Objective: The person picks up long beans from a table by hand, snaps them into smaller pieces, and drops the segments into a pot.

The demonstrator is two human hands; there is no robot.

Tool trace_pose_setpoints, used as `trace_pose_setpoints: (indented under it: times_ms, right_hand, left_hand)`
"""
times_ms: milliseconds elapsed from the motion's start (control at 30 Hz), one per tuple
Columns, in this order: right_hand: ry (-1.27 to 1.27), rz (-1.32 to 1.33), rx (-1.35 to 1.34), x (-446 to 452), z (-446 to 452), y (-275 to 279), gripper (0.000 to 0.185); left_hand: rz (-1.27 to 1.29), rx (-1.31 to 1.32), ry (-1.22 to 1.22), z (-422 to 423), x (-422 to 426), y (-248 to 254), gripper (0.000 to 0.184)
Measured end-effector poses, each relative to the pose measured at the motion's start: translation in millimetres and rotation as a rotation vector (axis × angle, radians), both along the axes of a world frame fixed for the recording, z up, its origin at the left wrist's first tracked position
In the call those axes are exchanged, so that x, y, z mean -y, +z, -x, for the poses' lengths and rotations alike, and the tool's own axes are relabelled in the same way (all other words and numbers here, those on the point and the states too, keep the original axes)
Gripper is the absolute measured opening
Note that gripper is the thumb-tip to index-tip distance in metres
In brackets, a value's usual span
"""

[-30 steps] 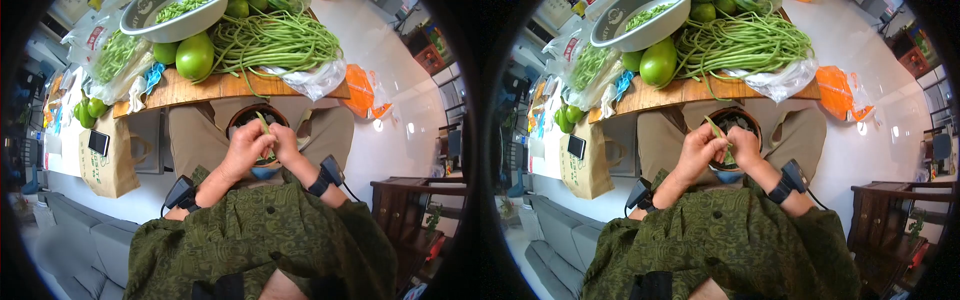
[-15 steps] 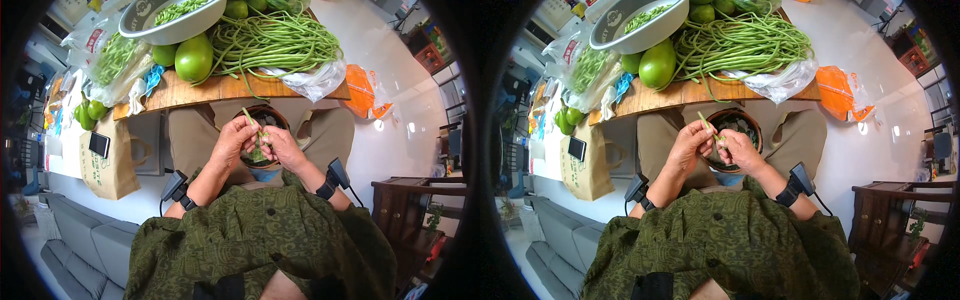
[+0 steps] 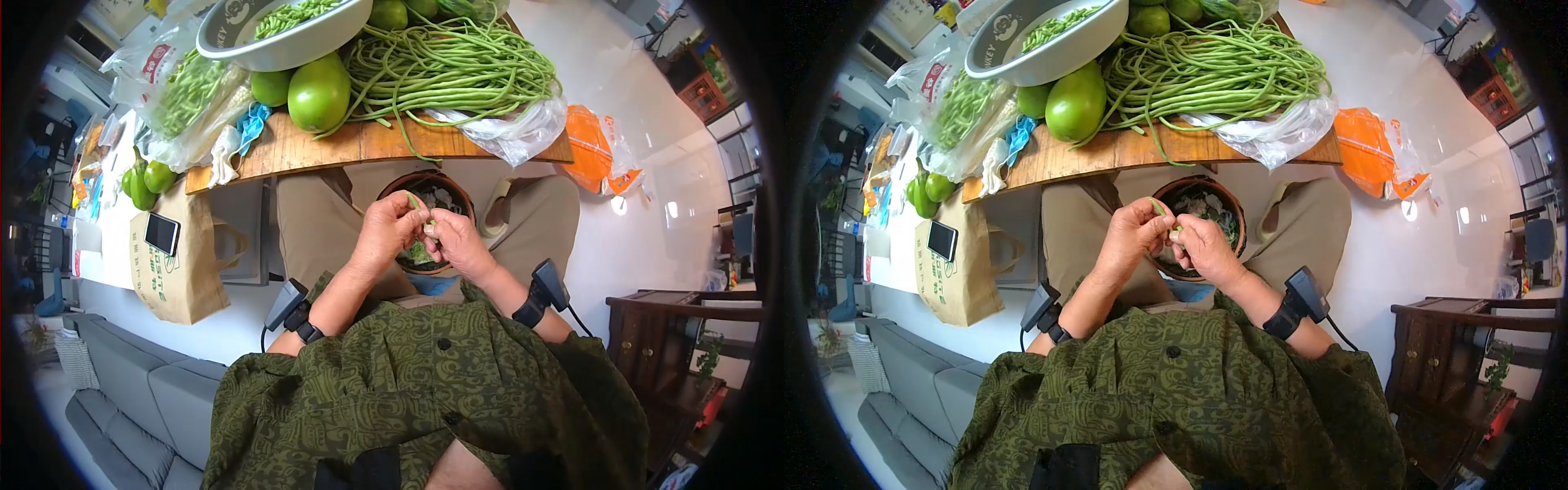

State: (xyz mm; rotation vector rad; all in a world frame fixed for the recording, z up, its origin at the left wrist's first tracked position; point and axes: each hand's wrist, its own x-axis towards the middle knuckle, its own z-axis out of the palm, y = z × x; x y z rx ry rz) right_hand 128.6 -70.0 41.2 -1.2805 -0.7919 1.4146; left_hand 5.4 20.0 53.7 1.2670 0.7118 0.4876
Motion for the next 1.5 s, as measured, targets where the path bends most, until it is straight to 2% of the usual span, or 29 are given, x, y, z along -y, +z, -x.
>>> trace_pose_setpoints:
  times_ms: [67,100,167,200,233,267,300,333,367,400,433,467,533,600,667,700,867,1067,1133,1200,1233,1300,1400,1467,1500]
  right_hand:
    - [-0.051,-0.079,0.197,0.8,-1.2,-8.0,0.019]
    - [-0.052,-0.078,0.197,0.7,-1.4,-8.0,0.019]
    - [-0.051,-0.222,0.662,-1.1,-2.6,-7.1,0.017]
    - [-0.05,-0.223,0.662,-1.8,-1.2,-8.9,0.017]
    - [-0.098,-0.21,0.905,-2.7,1.1,-13.8,0.016]
    - [-0.148,-0.195,1.148,-3.4,2.3,-19.9,0.015]
    - [-0.149,-0.195,1.148,-4.2,-2.6,-32.5,0.015]
    - [-0.111,-0.165,0.88,-5.1,-12.5,-48.8,0.017]
    - [-0.072,-0.137,0.611,-6.3,-18.4,-56.6,0.019]
    - [-0.167,0.227,-0.137,-5.1,-17.6,-29.1,0.02]
    - [-0.144,0.163,-0.187,-2.9,-17.8,-19.9,0.019]
    - [-0.125,0.101,-0.236,-0.5,-19.5,-14.6,0.018]
    - [-0.097,0.031,-0.282,-1.4,-24.9,-7.1,0.015]
    - [-0.068,-0.039,-0.333,0.7,-28.4,0.2,0.013]
    - [-0.046,-0.11,-0.43,-1.5,-29.4,8.0,0.01]
    - [-0.031,-0.111,-0.484,-1.5,-30.6,10.1,0.006]
    - [0.012,-0.099,-0.398,-1.8,-33.1,9.2,0.003]
    - [-0.119,-0.106,-0.096,-2.0,-19.7,12.5,0.006]
    - [-0.184,-0.171,0.206,-3.0,-15.9,15.8,0.005]
    - [-0.236,-0.186,0.529,-3.4,-12.4,15.4,0.01]
    - [-0.196,-0.325,0.678,-4.1,-11.9,14.5,0.013]
    - [-0.085,-0.548,0.957,-4.7,-14.3,4.6,0.016]
    - [-0.021,-0.59,1.218,-2.0,-18.1,7.3,0.009]
    - [0.02,-0.628,1.314,-1.5,-20.1,7.8,0.011]
    - [0.076,-0.662,1.4,-1.7,-20.0,7.2,0.012]
  left_hand:
    - [0.006,0.028,-0.007,-1.3,2.4,0.0,0.007]
    - [0.007,0.028,-0.008,-1.7,4.1,-0.4,0.007]
    - [-0.212,-0.095,0.006,-2.9,7.6,-0.9,0.009]
    - [-0.321,-0.158,0.017,-2.5,9.0,-1.1,0.011]
    - [-0.321,-0.161,0.019,-2.5,10.1,-3.8,0.011]
    - [-0.479,-0.163,0.006,-3.6,11.2,-8.5,0.012]
    - [-0.636,-0.163,-0.008,-4.7,12.5,-9.4,0.014]
    - [-0.637,-0.16,-0.011,-5.0,14.7,-7.0,0.014]
    - [-0.525,-0.111,-0.017,-4.4,17.1,1.6,0.014]
    - [-0.416,-0.065,-0.017,-3.3,16.8,8.9,0.015]
    - [-0.28,-0.018,-0.128,-0.3,14.1,12.8,0.014]
    - [-0.28,-0.018,-0.125,1.0,13.0,12.1,0.014]
    - [0.045,0.102,-0.121,-1.9,13.2,7.1,0.013]
    - [0.041,0.055,-0.133,-2.7,8.9,0.0,0.011]
    - [0.148,0.181,-0.135,-0.2,4.1,0.1,0.01]
    - [0.172,0.161,-0.12,-0.5,4.1,2.4,0.01]
    - [0.123,0.01,-0.144,0.3,6.0,1.6,0.01]
    - [-0.065,-0.113,-0.177,1.0,6.3,-0.3,0.012]
    - [-0.107,-0.141,-0.183,2.1,5.4,-3.3,0.014]
    - [-0.416,-0.173,-0.207,3.2,4.4,-10.5,0.016]
    - [-0.4,-0.199,-0.203,3.2,5.1,-10.7,0.017]
    - [-0.549,-0.172,-0.199,3.6,6.1,-18.4,0.017]
    - [-0.646,-0.231,-0.238,5.2,6.6,-17.3,0.014]
    - [-0.914,-0.29,-0.222,4.5,6.7,-23.0,0.011]
    - [-0.888,-0.259,-0.234,3.9,7.0,-20.6,0.006]
